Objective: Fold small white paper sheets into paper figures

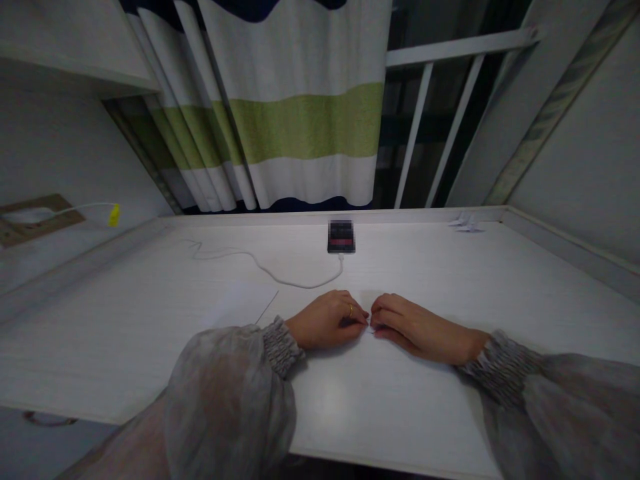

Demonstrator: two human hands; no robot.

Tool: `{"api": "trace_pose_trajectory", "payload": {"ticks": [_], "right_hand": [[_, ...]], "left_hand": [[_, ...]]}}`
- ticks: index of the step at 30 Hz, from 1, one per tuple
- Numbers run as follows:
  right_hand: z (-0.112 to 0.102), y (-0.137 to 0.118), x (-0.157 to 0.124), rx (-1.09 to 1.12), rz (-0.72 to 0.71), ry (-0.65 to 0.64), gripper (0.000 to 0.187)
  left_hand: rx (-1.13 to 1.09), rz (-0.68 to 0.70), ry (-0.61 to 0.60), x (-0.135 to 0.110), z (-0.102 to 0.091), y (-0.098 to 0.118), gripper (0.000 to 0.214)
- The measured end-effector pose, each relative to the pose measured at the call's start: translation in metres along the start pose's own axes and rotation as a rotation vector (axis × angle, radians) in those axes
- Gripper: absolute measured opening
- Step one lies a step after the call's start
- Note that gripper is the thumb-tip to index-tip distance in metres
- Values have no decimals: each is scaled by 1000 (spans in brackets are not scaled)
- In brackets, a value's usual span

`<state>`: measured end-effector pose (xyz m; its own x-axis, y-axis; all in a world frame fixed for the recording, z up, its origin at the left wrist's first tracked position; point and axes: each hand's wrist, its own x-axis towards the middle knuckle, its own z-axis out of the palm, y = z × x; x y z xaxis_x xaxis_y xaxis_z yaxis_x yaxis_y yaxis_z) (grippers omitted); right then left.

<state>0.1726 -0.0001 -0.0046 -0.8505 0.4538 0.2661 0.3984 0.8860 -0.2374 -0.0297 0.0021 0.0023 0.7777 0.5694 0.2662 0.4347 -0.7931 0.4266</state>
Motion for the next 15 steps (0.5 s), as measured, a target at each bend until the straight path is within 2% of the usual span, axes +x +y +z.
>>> {"api": "trace_pose_trajectory", "payload": {"ticks": [6, 9, 12, 15], "right_hand": [[-4, -2, 0, -175, -25, -27, 26], [-3, -6, 0, -165, 26, -35, 27], [-1, -6, 1, -149, 19, -34, 26], [2, -3, 1, -60, 43, 9, 21]], "left_hand": [[53, 31, -2, 0, -1, 0, 21], [65, 56, -27, 0, 0, -1, 24], [76, 66, -45, 0, 0, -2, 27], [84, 67, -64, 1, -1, -2, 29]]}}
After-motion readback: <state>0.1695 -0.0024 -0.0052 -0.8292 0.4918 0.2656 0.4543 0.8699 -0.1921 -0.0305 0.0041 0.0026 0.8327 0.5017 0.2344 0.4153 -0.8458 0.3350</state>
